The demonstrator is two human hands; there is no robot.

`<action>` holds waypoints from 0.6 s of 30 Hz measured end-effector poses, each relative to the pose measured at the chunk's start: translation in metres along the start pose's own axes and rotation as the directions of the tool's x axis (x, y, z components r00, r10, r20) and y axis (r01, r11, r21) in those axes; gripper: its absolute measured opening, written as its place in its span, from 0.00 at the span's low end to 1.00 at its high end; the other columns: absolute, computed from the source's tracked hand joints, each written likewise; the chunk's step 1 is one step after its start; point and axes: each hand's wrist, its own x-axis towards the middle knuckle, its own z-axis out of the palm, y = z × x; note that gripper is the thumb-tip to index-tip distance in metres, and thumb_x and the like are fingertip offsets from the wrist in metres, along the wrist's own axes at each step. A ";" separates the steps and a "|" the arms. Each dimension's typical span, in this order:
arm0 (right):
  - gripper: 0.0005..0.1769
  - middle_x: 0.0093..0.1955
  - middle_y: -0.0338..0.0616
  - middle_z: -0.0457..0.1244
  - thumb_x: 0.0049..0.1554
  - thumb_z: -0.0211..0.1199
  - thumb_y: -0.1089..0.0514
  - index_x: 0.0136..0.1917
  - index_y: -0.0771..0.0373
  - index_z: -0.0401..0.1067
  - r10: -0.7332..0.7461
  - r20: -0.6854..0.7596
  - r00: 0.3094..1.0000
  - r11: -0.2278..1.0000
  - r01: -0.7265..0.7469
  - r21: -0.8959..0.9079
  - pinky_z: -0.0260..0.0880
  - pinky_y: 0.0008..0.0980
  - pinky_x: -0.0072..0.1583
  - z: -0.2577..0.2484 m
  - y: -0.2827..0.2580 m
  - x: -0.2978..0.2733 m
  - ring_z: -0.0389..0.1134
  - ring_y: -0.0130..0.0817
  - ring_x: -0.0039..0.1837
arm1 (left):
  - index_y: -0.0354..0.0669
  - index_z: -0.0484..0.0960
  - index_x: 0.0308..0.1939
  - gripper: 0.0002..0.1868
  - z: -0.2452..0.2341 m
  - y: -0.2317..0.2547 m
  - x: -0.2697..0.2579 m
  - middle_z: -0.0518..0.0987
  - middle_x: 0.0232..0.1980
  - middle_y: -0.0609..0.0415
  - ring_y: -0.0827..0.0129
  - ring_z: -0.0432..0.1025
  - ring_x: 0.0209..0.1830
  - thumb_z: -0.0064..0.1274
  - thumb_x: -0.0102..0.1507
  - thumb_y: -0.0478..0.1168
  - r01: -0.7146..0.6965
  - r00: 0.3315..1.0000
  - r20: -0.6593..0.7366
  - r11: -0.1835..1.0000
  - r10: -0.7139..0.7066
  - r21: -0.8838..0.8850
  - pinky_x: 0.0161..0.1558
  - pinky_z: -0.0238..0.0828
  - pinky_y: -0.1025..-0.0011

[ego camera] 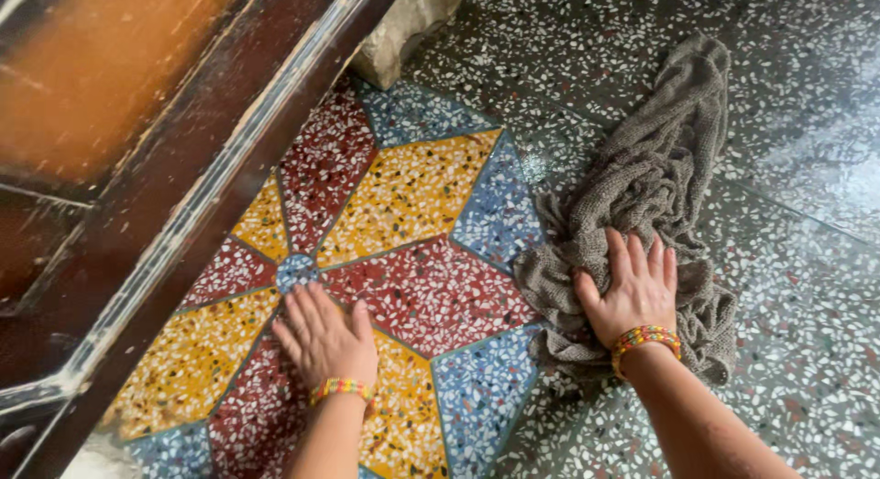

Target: The person wipes the floor with a grey cloth by hand, reaching under a couch and around wooden chair legs. They then dip the cloth into a red bucket of water, wring it out, and continue wiping a decorative star-patterned section of the floor near a door.

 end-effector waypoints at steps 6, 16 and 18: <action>0.45 0.78 0.58 0.55 0.55 0.54 0.34 0.79 0.57 0.58 0.031 -0.008 0.999 0.999 -0.032 -0.032 0.34 0.53 0.80 0.011 0.012 0.019 0.45 0.61 0.82 | 0.32 0.53 0.78 0.44 0.000 -0.011 -0.021 0.52 0.82 0.42 0.53 0.41 0.84 0.35 0.67 0.61 0.202 0.976 -0.085 0.979 -0.200 0.015 0.79 0.27 0.48; 0.49 0.81 0.63 0.48 0.57 0.51 0.32 0.80 0.67 0.53 0.247 -0.061 0.967 0.968 -0.249 -0.031 0.29 0.59 0.77 0.062 -0.078 0.114 0.38 0.67 0.82 | 0.32 0.54 0.76 0.44 -0.014 -0.002 -0.014 0.53 0.80 0.40 0.52 0.42 0.82 0.37 0.65 0.60 0.236 0.968 -0.081 0.972 -0.236 -0.020 0.77 0.28 0.47; 0.49 0.81 0.61 0.48 0.56 0.52 0.32 0.80 0.66 0.53 0.135 -0.019 0.991 0.990 -0.135 -0.029 0.28 0.58 0.78 0.074 -0.150 0.117 0.38 0.66 0.82 | 0.32 0.54 0.76 0.43 -0.017 -0.001 -0.013 0.53 0.80 0.40 0.52 0.42 0.82 0.37 0.65 0.60 0.236 0.966 -0.100 0.971 -0.238 -0.030 0.78 0.29 0.46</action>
